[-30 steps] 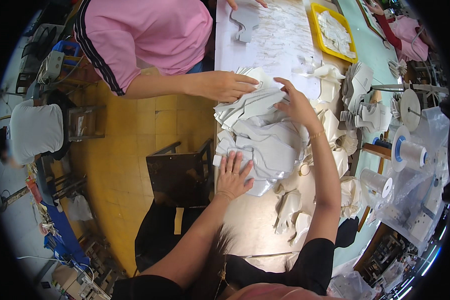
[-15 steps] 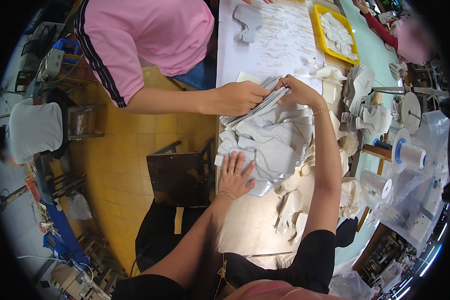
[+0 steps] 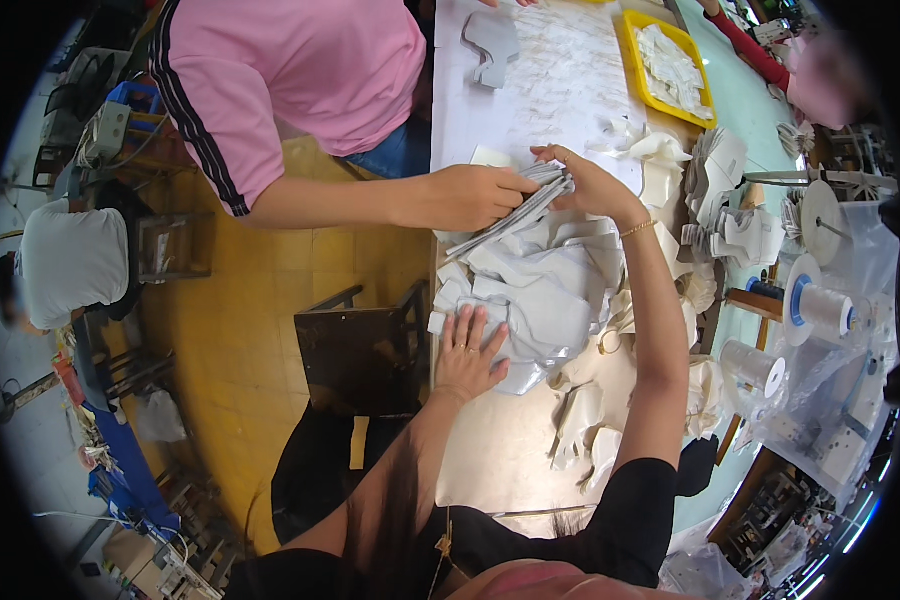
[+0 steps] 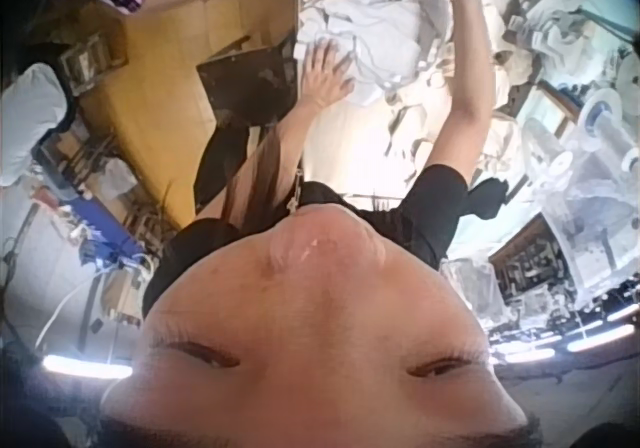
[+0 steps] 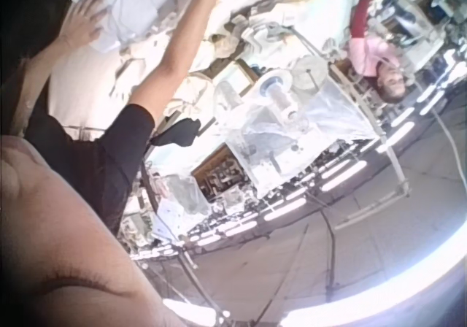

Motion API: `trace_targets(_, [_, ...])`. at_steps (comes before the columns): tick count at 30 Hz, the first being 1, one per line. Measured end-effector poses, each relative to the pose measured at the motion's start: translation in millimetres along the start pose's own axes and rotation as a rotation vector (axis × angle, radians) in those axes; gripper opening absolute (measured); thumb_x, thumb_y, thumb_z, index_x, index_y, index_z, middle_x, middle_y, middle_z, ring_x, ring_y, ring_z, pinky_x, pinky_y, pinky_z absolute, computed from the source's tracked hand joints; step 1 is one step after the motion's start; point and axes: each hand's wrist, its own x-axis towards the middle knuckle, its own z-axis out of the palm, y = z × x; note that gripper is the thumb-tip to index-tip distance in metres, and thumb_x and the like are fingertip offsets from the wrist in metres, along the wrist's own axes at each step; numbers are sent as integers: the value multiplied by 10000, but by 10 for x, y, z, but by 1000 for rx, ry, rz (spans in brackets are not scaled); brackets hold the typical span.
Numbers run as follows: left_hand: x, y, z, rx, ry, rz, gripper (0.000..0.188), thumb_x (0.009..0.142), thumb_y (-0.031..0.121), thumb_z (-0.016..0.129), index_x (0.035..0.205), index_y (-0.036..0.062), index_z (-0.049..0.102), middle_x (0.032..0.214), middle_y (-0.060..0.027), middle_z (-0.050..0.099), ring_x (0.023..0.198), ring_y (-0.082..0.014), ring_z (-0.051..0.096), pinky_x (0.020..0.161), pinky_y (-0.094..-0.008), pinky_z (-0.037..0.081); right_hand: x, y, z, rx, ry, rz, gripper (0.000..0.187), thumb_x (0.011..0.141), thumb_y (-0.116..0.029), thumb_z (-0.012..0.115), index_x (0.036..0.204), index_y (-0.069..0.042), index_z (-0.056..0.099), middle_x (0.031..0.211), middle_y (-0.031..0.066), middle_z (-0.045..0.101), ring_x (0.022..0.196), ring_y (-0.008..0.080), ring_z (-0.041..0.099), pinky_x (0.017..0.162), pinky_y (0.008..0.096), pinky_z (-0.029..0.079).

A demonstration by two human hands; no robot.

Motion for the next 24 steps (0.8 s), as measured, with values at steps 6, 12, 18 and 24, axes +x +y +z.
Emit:
trace_targets(6, [-10,8,19,-3,-9,-19,678,844,492,555,1455,270,361,1568,-192,153,1455,-391,97,1155,-579,99,299,-6,-95,67,-169,95,593,588,-109,816,1101,-42,526,917,103,639,846,211,605,771,314,487])
trace_targets(12, [1,-9,35,-15,31,2,677,845,491,552,1454,266,361,1569,-193,146,1455,-394,101,1153,-580,101,683,157,-80,19,-278,293,761,636,-276,824,1240,36,482,1105,133,607,1002,212,556,902,317,449])
trace_targets(18, [-6,-3,45,-11,20,0,686,845,484,556,1461,266,347,1572,-193,134,1454,-401,98,1150,-589,100,786,169,17,-4,-263,327,866,525,-347,830,1223,48,505,1127,189,614,1039,305,590,910,339,461])
trace_targets(24, [10,-8,11,-9,56,21,661,835,482,568,1425,232,404,1566,-206,141,1450,-407,108,1144,-588,105,819,77,-4,17,-259,314,800,534,-304,826,1172,57,504,1063,178,609,985,284,584,872,333,462])
